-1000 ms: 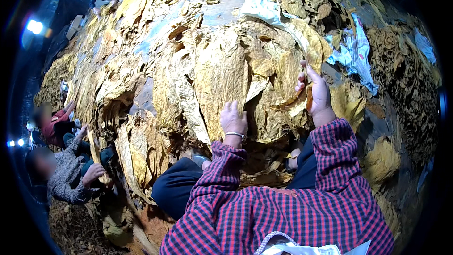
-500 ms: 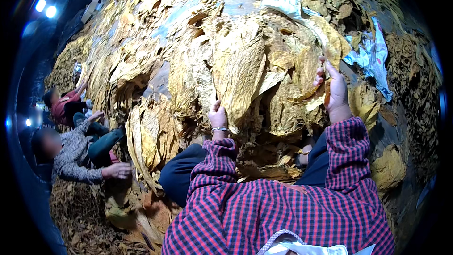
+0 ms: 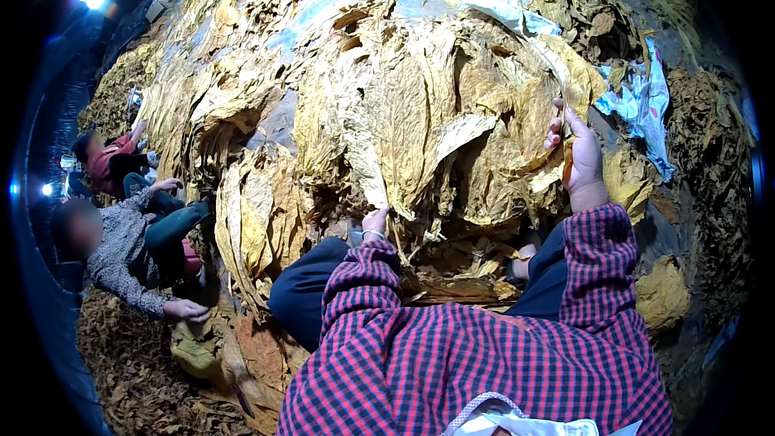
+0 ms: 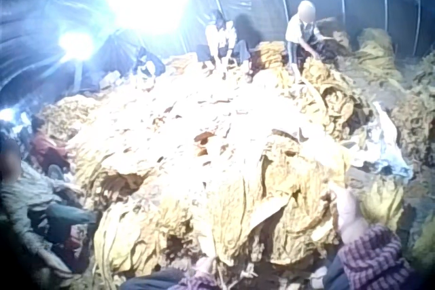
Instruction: The person sits cross-legged on the floor and repeatedly picks up dried leaves from a large pile, separates them by hand, and places them back onto the pile. Other people are also sorting leaves in the background.
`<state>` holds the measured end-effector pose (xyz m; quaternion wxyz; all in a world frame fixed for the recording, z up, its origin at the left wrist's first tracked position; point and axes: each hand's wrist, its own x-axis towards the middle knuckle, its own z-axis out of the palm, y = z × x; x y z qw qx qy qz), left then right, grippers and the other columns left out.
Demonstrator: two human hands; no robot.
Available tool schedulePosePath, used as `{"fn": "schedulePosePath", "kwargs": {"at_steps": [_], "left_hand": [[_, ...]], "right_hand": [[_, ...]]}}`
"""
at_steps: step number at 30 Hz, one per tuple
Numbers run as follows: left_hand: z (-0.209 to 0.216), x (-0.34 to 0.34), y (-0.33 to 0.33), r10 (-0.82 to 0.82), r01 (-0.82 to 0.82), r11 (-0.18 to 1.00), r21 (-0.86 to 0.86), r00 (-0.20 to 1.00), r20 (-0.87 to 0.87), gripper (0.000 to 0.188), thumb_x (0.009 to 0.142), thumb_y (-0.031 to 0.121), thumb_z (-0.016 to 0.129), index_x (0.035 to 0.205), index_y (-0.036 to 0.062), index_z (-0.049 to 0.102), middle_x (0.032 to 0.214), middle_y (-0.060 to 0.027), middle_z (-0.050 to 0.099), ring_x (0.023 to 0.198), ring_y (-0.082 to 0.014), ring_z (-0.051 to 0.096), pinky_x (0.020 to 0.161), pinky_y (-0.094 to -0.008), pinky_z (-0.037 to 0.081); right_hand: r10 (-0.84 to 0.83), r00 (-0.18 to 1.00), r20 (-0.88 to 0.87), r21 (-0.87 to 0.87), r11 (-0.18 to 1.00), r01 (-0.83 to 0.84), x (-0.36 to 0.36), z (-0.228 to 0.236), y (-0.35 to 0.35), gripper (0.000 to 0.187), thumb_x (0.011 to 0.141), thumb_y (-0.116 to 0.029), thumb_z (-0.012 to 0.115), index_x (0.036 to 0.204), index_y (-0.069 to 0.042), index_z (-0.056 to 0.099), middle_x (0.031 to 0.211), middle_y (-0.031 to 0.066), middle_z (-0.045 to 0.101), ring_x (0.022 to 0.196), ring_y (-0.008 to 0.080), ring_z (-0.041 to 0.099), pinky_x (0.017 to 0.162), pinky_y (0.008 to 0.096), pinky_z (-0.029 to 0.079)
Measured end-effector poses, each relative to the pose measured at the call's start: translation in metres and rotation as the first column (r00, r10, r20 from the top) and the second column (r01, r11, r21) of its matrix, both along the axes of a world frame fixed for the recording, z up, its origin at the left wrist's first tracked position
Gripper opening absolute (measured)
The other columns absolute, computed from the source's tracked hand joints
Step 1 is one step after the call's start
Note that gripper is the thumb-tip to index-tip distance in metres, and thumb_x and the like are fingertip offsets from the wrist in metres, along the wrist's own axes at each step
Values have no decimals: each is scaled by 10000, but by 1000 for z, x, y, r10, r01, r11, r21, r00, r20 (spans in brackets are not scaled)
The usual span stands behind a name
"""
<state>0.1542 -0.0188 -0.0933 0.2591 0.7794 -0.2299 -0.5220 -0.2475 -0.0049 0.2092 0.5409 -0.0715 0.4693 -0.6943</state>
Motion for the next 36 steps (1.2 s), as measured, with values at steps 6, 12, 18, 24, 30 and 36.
{"fn": "schedulePosePath", "kwargs": {"at_steps": [6, 12, 18, 24, 30, 36], "left_hand": [[80, -13, -33, 286, -99, 798, -595, 930, 228, 139, 806, 68, 493, 928, 2, 480, 794, -81, 558, 507, -140, 528, 419, -246, 431], [153, -72, -26, -79, 711, 472, -520, 622, 779, 278, 807, 49, 500, 1078, 113, 494, 970, -149, 536, 829, -292, 562, 704, -381, 481], [139, -91, -7, -542, 823, 562, -82, 441, 716, 397, 813, 295, 552, 1164, 119, 500, 1008, -195, 562, 937, -341, 548, 820, -402, 444], [119, -85, -9, -370, 633, 698, -336, 720, 588, 460, 812, 257, 578, 1213, 72, 449, 1084, -160, 572, 960, -306, 566, 833, -355, 438], [119, -89, -21, -8, -32, 977, -213, 983, -184, 449, 878, 523, 344, 828, 92, 462, 502, -65, 480, 309, -143, 380, 274, -257, 270], [117, -84, -22, 140, -141, 990, -7, 988, -70, 494, 856, 555, 357, 720, 85, 428, 484, -47, 426, 334, -168, 415, 290, -271, 302]], "right_hand": [[14, 999, -33, -9, 1000, -15, 4, 0, 3, 254, 905, -186, 450, 1084, -36, 551, 683, 22, 509, 548, 100, 441, 502, 254, 402], [-1, 998, -64, -3, 1000, 0, 7, 4, 5, 256, 899, -185, 456, 1075, -32, 563, 683, 27, 518, 538, 96, 449, 499, 250, 416], [13, 999, -49, -26, 1000, -14, 5, 5, 8, 257, 898, -196, 464, 1074, -35, 560, 685, 32, 522, 538, 96, 453, 498, 245, 420], [23, 998, -59, -5, 1000, -23, 1, 6, 11, 257, 896, -202, 472, 1067, -33, 562, 689, 35, 523, 543, 103, 453, 502, 240, 413], [56, 995, -78, 27, 998, -54, 1, 6, 11, 257, 892, -205, 481, 1062, -31, 567, 679, 34, 530, 532, 106, 454, 497, 240, 417], [115, 988, -99, 29, 993, -112, 4, 7, 12, 260, 890, -213, 486, 1060, -34, 569, 676, 29, 531, 522, 101, 461, 486, 235, 418]]}}
